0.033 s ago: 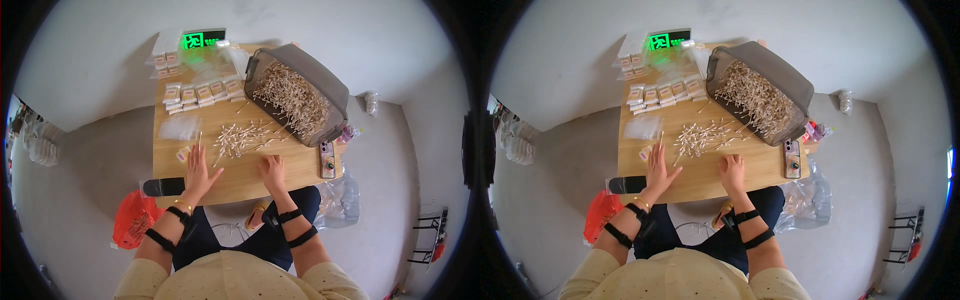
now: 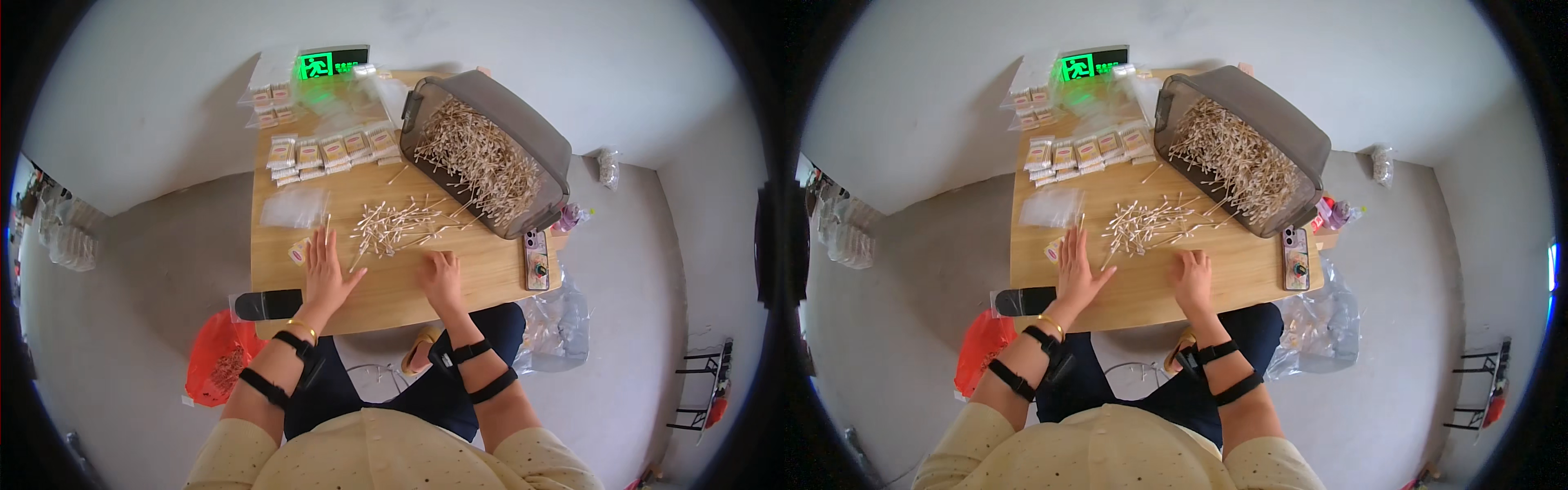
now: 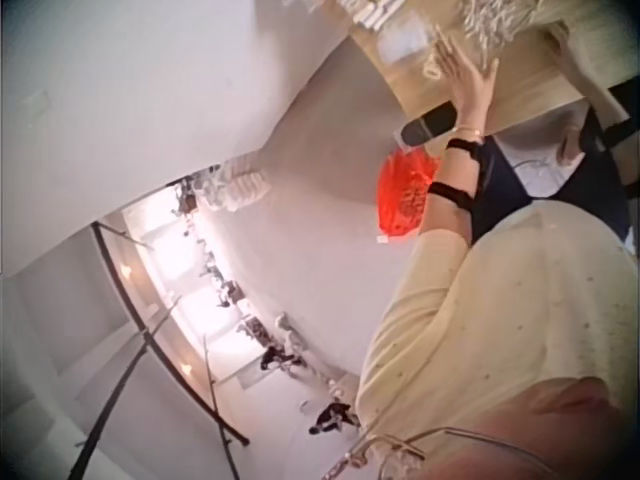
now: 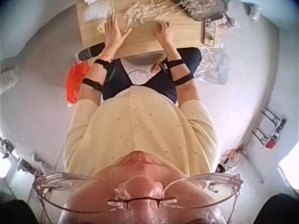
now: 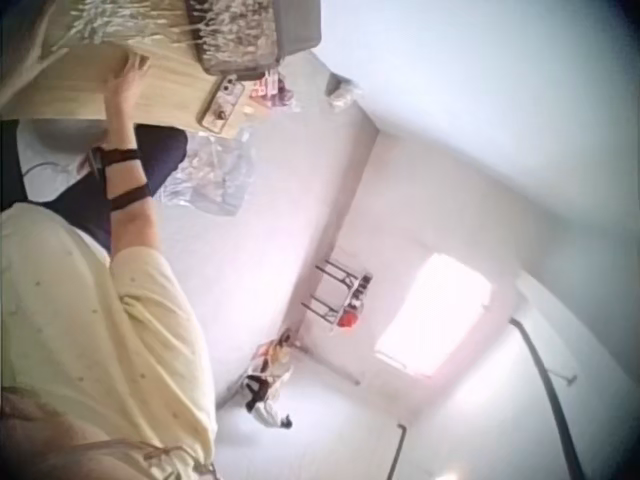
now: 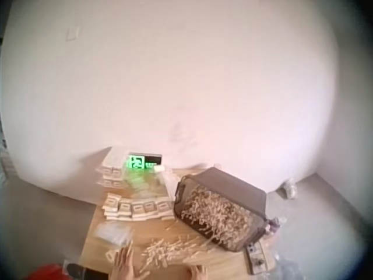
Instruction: Organizing small wooden sticks or cotton swab stems and placing them into plastic packaging.
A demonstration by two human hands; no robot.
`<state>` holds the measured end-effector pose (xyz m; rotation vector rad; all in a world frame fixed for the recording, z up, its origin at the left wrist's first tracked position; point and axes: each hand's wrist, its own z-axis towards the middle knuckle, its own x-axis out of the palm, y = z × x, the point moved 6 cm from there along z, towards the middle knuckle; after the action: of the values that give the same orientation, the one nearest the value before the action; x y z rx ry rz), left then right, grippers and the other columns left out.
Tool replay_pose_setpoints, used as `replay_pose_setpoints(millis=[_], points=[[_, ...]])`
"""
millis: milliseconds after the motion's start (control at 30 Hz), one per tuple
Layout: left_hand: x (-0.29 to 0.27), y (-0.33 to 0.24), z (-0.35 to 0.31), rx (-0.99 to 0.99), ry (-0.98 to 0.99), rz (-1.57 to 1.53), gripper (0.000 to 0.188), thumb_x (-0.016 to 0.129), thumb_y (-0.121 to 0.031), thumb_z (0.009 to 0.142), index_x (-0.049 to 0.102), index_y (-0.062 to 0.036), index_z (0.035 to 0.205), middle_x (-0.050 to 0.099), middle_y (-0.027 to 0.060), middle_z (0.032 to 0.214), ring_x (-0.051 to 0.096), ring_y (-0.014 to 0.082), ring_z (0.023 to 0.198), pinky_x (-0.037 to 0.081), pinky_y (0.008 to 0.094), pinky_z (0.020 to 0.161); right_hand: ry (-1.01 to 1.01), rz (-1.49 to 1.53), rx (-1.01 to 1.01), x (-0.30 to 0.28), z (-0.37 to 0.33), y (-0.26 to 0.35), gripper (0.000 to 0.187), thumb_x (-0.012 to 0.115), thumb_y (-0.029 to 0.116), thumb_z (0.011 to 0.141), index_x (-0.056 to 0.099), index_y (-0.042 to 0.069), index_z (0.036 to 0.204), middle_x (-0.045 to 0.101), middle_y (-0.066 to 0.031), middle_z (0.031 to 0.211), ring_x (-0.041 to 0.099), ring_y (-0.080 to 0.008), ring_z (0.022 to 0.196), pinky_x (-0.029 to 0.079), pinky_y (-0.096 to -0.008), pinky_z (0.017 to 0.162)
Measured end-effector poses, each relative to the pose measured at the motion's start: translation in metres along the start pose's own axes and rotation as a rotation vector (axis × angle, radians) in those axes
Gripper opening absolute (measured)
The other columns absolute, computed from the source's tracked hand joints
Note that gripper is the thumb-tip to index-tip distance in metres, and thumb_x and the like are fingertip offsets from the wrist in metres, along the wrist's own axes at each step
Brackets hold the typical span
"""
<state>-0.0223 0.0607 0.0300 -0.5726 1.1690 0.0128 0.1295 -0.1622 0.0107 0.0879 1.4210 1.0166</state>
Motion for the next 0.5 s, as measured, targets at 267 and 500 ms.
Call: replay_pose_setpoints(millis=[267, 500], points=[[0.004, 0.006, 0.045, -0.066, 0.109, 0.143, 0.104, 0.088, -0.039, 0.076, 0.031, -0.0041, 0.156, 0.053, 0.0164, 0.143, 0.043, 0.0345, 0.139, 0.022, 0.0534, 0.123, 0.110, -0.034, -0.150, 0.034, 0.027, 0.076, 0.071, 0.084, 0.024, 0.076, 0.054, 0.018, 0.140, 0.049, -0.0116, 0.137, 0.045, -0.0351, 0.129, 0.037, -0.0496, 0.111], [0.012, 0.007, 0.041, 0.012, 0.036, 0.016, 0.054, 0.081, -0.015, 0.079, 0.059, -0.0147, 0.128, 0.067, 0.0055, 0.108, 0.064, 0.0276, 0.105, 0.039, 0.0469, 0.099, 0.120, -0.041, -0.326, 0.052, 0.052, 0.076, 0.054, 0.083, 0.019, 0.075, 0.065, 0.020, 0.126, 0.051, -0.0099, 0.137, 0.045, -0.0345, 0.131, 0.038, -0.0500, 0.109]])
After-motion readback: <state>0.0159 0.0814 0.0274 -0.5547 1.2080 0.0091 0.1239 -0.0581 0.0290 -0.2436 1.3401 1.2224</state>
